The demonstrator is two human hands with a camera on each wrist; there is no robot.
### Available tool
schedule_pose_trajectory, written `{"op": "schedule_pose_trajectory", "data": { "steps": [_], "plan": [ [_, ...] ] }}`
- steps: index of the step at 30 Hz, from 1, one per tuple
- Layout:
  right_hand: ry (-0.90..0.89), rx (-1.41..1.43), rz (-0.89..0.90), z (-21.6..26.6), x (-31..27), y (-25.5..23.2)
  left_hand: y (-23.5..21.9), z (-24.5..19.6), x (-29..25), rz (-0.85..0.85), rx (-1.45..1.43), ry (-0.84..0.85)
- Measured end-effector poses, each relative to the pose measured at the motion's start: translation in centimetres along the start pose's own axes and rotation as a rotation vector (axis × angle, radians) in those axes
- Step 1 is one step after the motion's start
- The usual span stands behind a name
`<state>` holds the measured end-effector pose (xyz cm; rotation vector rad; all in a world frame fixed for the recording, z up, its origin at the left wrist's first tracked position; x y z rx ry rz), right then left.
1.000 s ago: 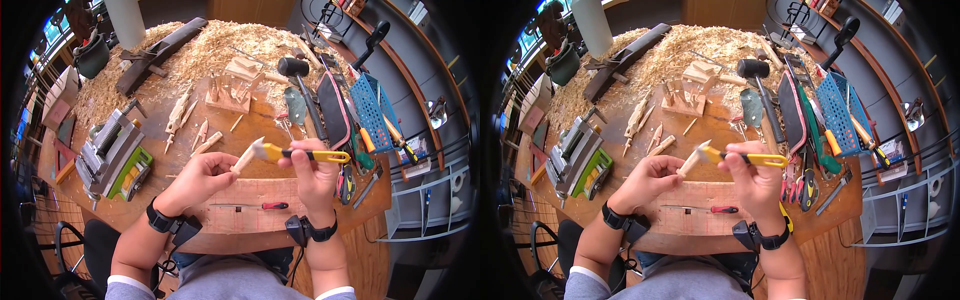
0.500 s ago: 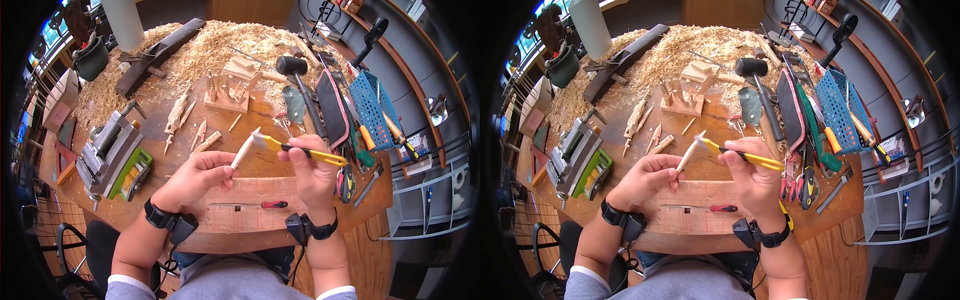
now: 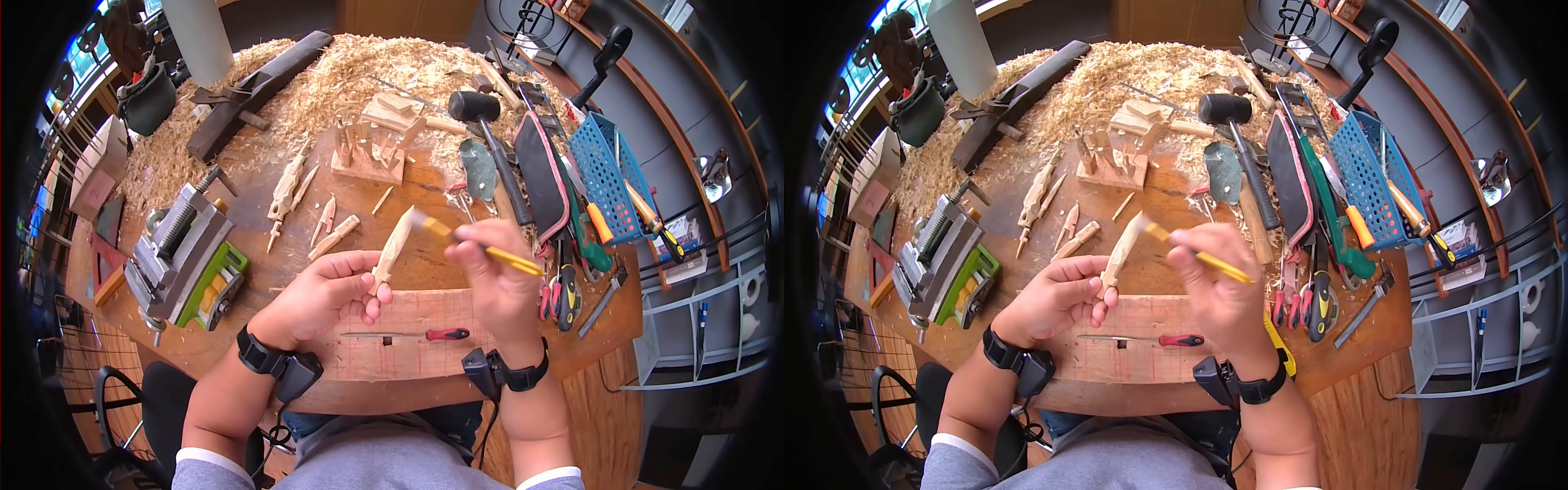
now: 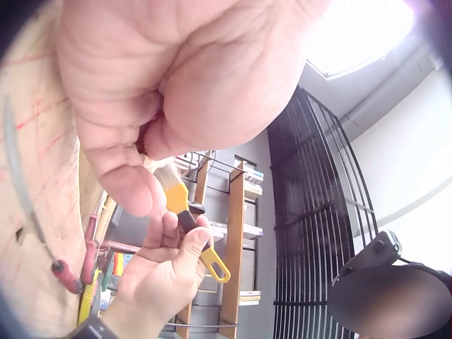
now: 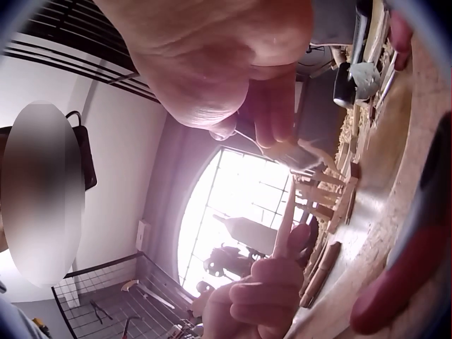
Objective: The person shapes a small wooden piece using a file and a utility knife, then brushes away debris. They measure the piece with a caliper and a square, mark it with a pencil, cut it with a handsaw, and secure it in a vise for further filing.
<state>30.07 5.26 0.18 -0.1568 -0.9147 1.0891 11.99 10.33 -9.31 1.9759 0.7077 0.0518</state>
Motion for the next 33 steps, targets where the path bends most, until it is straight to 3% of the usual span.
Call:
{"op": "schedule_pose_trajectory", "data": {
  "steps": [1, 3, 4, 5, 7, 8, 9, 11, 13, 15, 17, 19, 21, 28, 33],
  "plan": [
    [-0.001, -0.002, 0.001, 0.3, -0.1, -0.2, 0.0, 0.0, 0.0, -0.015, 0.000, 0.003],
    [0.272, 0.461, -0.052, -1.2, -0.7, -0.5, -0.1, -0.1, 0.0, -0.031, 0.003, 0.009],
    [0.246, 0.541, 0.063, -0.5, -0.8, 0.1, -0.1, 0.0, 0.0, -0.024, 0.006, 0.003],
    [0.247, 0.542, 0.062, -0.7, -0.6, 0.1, 0.0, 0.0, 0.0, -0.017, 0.009, -0.004],
    [-0.147, 0.040, 0.126, 1.4, 0.1, 0.5, 0.0, 0.1, 0.0, -0.009, 0.005, -0.018],
    [-0.013, 0.045, 0.064, -0.4, -0.3, 0.4, 0.0, 0.2, 0.0, 0.000, -0.004, -0.030],
    [-0.013, 0.043, 0.065, -0.1, -0.4, 0.4, 0.1, 0.3, 0.0, 0.002, -0.005, -0.030],
    [0.222, 0.385, -0.099, -1.2, -0.6, -0.7, 0.0, 0.2, 0.1, -0.012, 0.021, -0.019],
    [0.197, 0.466, -0.009, -0.9, -0.6, -0.3, 0.1, 0.2, 0.1, -0.012, 0.034, -0.018],
    [0.004, 0.156, 0.118, 0.0, -0.3, 0.7, 0.2, 0.3, 0.2, -0.009, 0.048, -0.020],
    [-0.001, 0.001, 0.025, -0.9, -0.3, 0.1, 0.0, 0.5, 0.1, -0.022, 0.046, -0.036],
    [0.266, 0.263, -0.207, -3.1, -0.6, -1.5, 0.2, 0.5, 0.2, -0.006, 0.048, -0.030],
    [0.252, 0.273, -0.212, -2.7, -0.5, -1.6, 0.3, 0.5, 0.1, 0.005, 0.054, -0.027],
    [0.396, 0.335, 0.222, -1.2, -1.1, 1.1, 0.5, 0.4, -0.1, 0.004, 0.136, 0.007],
    [0.387, 0.302, 0.282, -0.9, -1.6, 2.2, 0.9, 0.2, -0.2, 0.016, 0.185, 0.011]
  ]
}}
Point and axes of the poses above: each hand's wrist, its own x-axis towards the middle knuckle, its own y-axis out of the palm, z = x × y, the point moved 8 cm from there along x, towards the middle knuckle, and after that the axes turned 15 degrees about -x, right-handed, at the moved point
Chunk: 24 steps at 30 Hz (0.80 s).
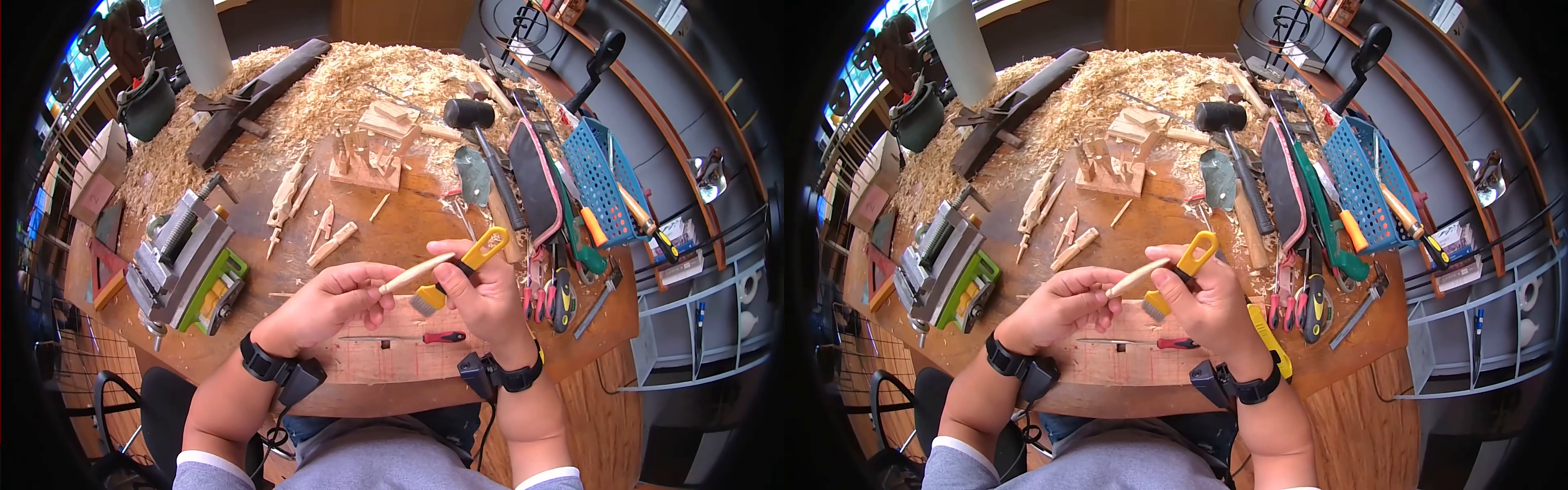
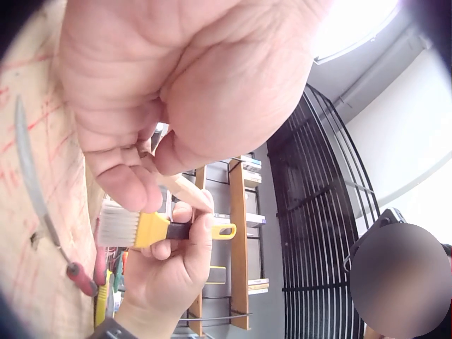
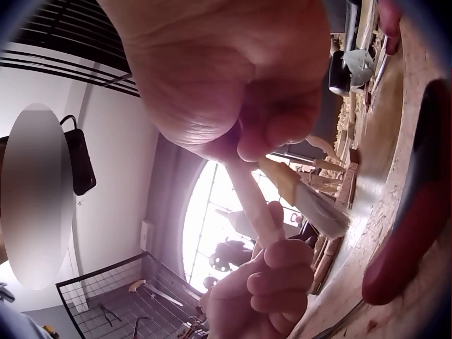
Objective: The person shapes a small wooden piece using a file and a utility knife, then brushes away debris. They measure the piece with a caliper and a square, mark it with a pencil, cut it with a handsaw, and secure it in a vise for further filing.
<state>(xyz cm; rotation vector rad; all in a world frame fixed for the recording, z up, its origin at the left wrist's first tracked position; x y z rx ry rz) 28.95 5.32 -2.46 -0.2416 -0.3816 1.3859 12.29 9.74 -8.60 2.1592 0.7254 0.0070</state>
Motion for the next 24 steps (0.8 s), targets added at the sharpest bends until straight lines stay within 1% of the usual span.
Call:
{"op": "schedule_pose_trajectory", "data": {
  "steps": [3, 6, 8, 9, 11, 12, 14, 15, 17, 18, 20, 24],
  "plan": [
    [-0.005, 0.006, 0.045, -0.1, 0.0, 0.4, 0.1, -0.1, -0.1, -0.008, 0.032, -0.004],
    [-0.032, 0.047, 0.073, -0.1, 0.1, 0.5, 0.4, -0.4, -0.2, 0.022, 0.055, 0.023],
    [-0.075, 0.083, 0.096, 0.2, 0.1, 0.7, 0.2, -0.9, -0.2, 0.019, 0.022, 0.090],
    [-0.076, 0.083, 0.096, 0.3, 0.1, 0.7, 0.1, -0.8, -0.2, 0.018, 0.022, 0.092],
    [-0.093, 0.061, 0.092, 0.5, 0.1, 0.7, -0.7, -1.6, -0.1, -0.024, -0.023, 0.238],
    [-0.093, 0.061, 0.093, 0.4, 0.0, 0.8, -0.9, -1.5, 0.0, -0.024, -0.023, 0.239],
    [-0.089, 0.041, 0.081, 0.1, 0.0, 0.8, -1.3, -2.1, 0.0, -0.026, -0.082, 0.328],
    [-0.090, 0.041, 0.082, 0.2, 0.0, 1.0, -1.3, -2.1, 0.0, -0.026, -0.082, 0.330],
    [-0.226, 0.024, 0.045, 1.3, -0.1, 0.9, -1.1, -2.5, -0.2, 0.020, -0.200, 0.389],
    [-0.227, 0.024, 0.046, 1.3, -0.1, 1.1, -1.0, -2.6, -0.2, 0.020, -0.200, 0.390],
    [-0.370, 0.032, 0.047, 2.3, -0.4, 1.3, -0.6, -2.1, -0.3, 0.071, -0.355, 0.337],
    [-0.440, -0.003, 0.086, 3.2, -0.9, 2.6, 0.3, -1.0, -0.2, 0.108, -0.425, 0.284]
  ]
}}
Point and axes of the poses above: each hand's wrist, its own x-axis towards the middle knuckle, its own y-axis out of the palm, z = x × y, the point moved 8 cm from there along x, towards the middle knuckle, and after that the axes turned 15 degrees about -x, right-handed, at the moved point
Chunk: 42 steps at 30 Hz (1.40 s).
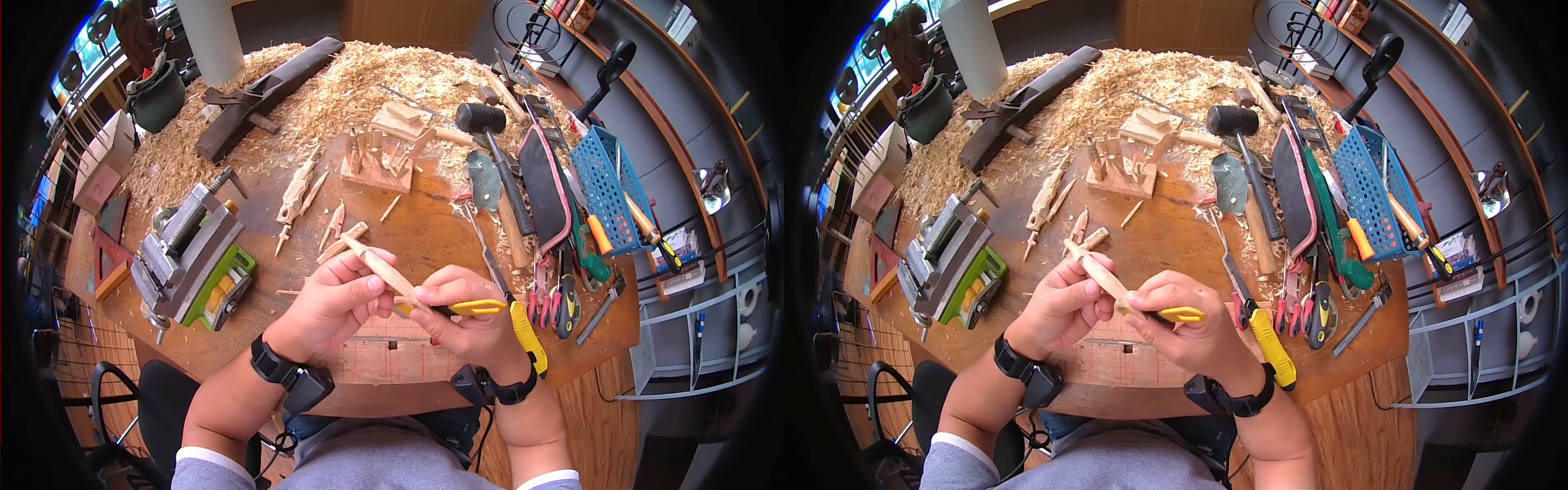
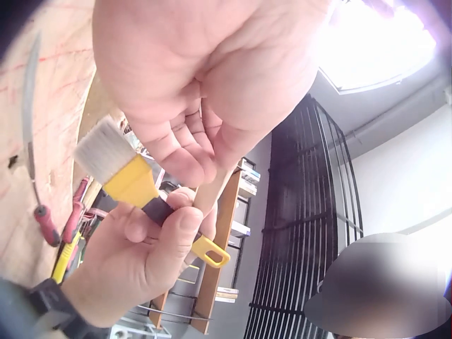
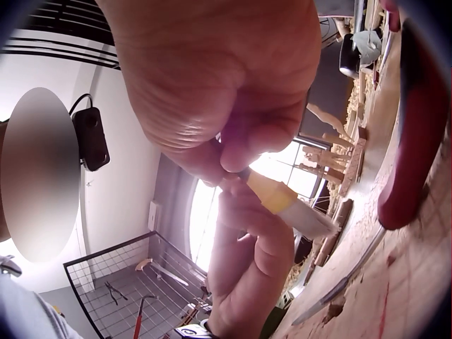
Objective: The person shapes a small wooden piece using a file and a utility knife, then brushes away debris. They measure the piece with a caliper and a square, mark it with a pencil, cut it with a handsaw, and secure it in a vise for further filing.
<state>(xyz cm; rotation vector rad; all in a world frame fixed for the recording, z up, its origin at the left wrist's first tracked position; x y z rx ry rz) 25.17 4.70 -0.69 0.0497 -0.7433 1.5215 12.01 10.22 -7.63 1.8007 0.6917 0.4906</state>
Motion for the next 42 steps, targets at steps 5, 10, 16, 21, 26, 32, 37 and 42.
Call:
{"op": "schedule_pose_trajectory", "data": {
  "steps": [5, 10, 16, 21, 26, 32, 37, 42],
  "plan": [
    [-0.022, -0.008, 0.072, 0.8, 0.0, 0.8, 0.4, 0.4, -0.2, 0.011, -0.030, -0.085],
    [-0.041, -0.057, 0.069, 1.1, 0.3, 0.2, 0.1, 0.6, -0.1, 0.003, -0.061, -0.092],
    [0.200, -0.212, -0.099, -0.7, -0.3, -2.5, -0.2, 0.4, 0.1, -0.064, -0.075, -0.140],
    [0.335, -0.741, 0.220, -2.4, 0.4, -0.9, -1.1, -0.7, 0.3, -0.175, -0.016, -0.024],
    [0.427, -0.856, 0.368, -5.1, -0.7, 0.4, -0.5, -1.4, 0.5, -0.110, 0.060, 0.052],
    [0.287, -0.686, 0.129, -1.5, -1.1, -4.7, 0.4, -0.9, 0.2, -0.097, 0.138, 0.068],
    [0.642, -0.733, -0.275, -4.8, -7.3, -19.5, 0.5, -0.5, 0.1, -0.030, 0.110, 0.019],
    [1.059, -1.264, -0.542, -9.7, -17.2, -34.2, 0.9, 0.0, 0.3, 0.013, 0.064, -0.019]
  ]
}}
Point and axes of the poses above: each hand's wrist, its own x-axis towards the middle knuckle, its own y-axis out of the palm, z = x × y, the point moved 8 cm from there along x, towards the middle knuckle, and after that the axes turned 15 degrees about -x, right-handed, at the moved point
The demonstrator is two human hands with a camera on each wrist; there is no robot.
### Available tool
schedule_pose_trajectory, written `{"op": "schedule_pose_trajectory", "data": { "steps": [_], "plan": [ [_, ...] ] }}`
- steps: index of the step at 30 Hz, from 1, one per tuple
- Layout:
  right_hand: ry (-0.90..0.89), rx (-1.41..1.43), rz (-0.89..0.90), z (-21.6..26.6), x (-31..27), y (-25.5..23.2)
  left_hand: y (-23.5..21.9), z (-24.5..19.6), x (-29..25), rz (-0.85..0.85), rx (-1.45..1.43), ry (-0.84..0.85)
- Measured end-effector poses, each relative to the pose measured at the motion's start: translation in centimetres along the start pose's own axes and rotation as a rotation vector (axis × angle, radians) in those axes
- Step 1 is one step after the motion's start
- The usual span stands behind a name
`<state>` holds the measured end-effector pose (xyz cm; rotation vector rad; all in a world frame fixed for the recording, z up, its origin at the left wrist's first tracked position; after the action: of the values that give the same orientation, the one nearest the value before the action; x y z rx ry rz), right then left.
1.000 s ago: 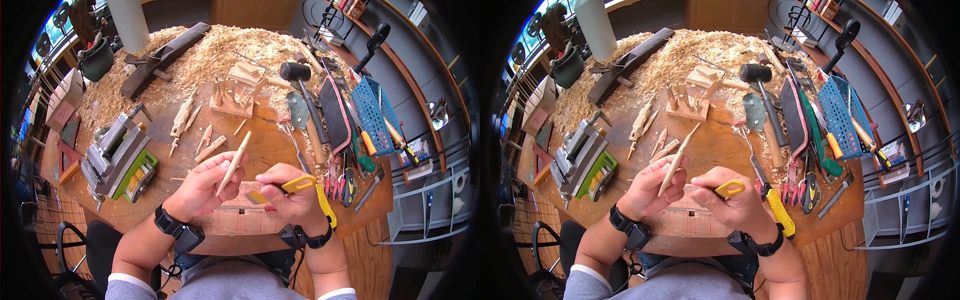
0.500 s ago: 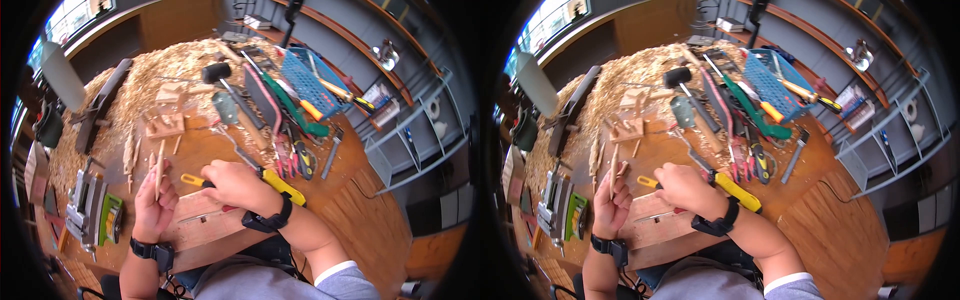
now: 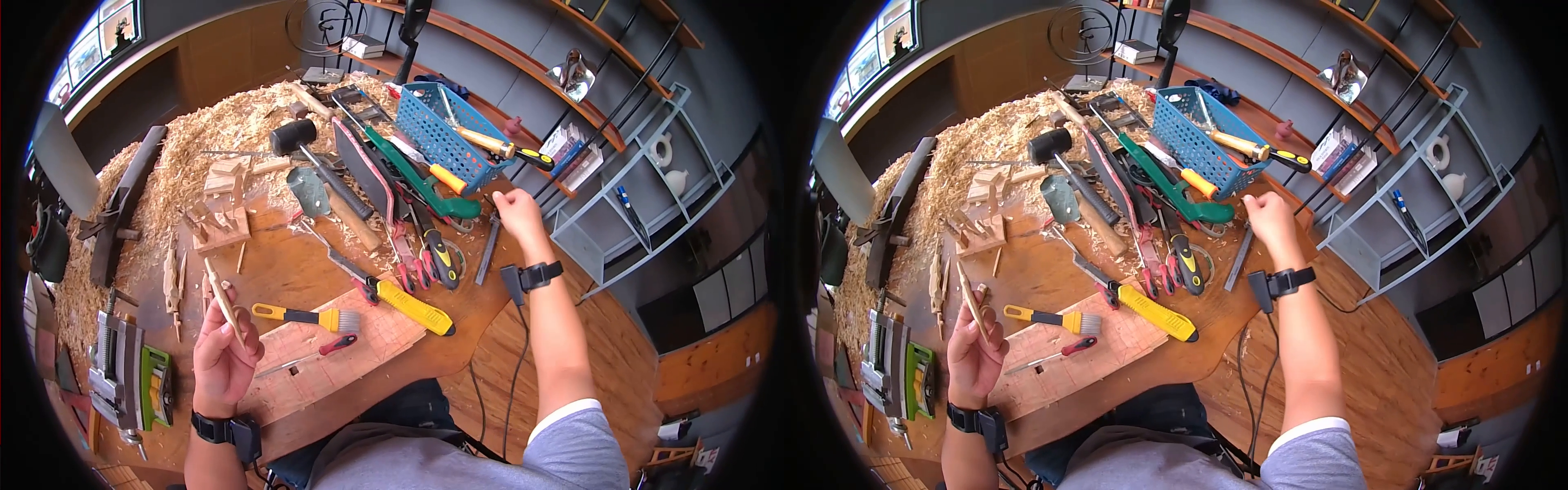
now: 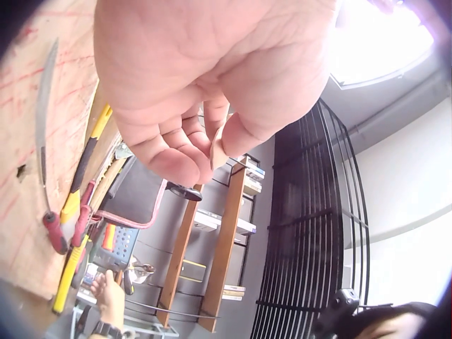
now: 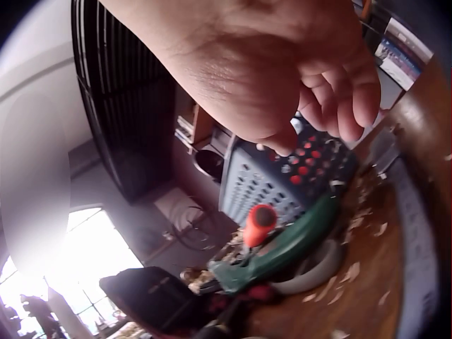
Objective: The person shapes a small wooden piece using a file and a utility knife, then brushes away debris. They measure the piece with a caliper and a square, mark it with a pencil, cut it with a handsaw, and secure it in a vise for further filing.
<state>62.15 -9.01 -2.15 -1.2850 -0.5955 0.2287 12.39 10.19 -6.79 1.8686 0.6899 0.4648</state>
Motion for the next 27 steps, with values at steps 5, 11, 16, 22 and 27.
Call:
{"op": "schedule_pose_trajectory", "data": {
  "steps": [5, 11, 16, 22, 27],
  "plan": [
    [0.088, -0.177, 0.281, -1.4, 0.2, 2.9, -0.2, 0.3, -0.2, -0.038, 0.061, -0.046],
    [0.301, 0.198, 0.335, -5.1, 0.4, 6.2, 0.0, 0.4, -0.3, 0.063, -0.045, -0.104],
    [0.405, 0.519, 0.408, -7.8, 0.1, 7.6, 0.2, 0.6, -0.4, 0.073, -0.133, -0.139],
    [0.236, 1.131, 0.273, -6.9, 0.2, 4.4, 0.6, 0.8, -0.5, 0.085, -0.242, -0.184],
    [-0.145, 1.311, 0.259, 5.7, -6.3, -7.9, 0.5, 1.4, -0.7, 0.074, -0.249, -0.261]
  ]
}}
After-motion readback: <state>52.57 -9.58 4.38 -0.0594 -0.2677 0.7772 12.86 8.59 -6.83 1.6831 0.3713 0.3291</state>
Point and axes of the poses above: each hand's wrist, its own x-axis towards the middle knuckle, its own y-axis out of the palm, z = x × y, the point moved 8 cm from there along x, towards the middle knuckle, and after that the axes turned 15 degrees about -x, right-handed, at the moved point
